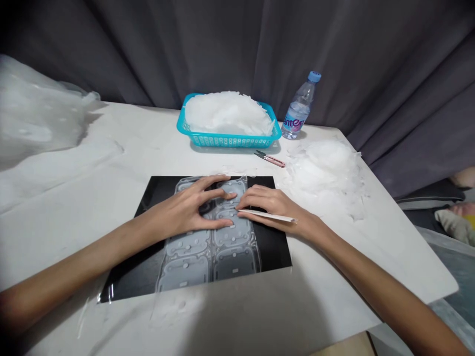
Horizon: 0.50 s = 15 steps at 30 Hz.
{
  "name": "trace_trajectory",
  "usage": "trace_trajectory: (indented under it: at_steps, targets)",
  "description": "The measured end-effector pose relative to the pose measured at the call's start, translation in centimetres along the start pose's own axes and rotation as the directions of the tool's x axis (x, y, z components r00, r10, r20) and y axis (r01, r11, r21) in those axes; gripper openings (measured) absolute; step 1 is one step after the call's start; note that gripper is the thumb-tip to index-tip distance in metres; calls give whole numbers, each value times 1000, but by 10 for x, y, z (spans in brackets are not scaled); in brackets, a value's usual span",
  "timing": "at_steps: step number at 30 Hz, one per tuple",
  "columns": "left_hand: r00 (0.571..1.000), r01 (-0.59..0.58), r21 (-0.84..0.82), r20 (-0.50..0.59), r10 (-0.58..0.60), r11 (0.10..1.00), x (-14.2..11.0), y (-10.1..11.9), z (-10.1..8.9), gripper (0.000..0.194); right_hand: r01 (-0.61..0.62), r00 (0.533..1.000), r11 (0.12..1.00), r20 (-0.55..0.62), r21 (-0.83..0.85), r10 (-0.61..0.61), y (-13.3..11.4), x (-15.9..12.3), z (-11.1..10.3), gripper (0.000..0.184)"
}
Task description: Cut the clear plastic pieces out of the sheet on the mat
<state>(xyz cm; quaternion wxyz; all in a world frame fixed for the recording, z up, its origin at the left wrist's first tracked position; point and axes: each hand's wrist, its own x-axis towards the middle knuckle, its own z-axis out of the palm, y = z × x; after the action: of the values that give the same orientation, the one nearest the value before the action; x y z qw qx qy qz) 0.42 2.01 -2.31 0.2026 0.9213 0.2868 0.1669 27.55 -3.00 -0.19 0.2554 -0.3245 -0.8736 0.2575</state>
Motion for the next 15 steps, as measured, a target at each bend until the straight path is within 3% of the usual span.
trace_trajectory:
  at_steps: [9,15]
  targets:
    - [1000,22,2,16,-22,1000,1,3,-2,67,-47,997,999,63,26,45,7,-4,-17,16]
    - [999,42,-34,19,-41,999,1,2,-2,67,-117,993,977,-12,177,121,4,-4,-17,14]
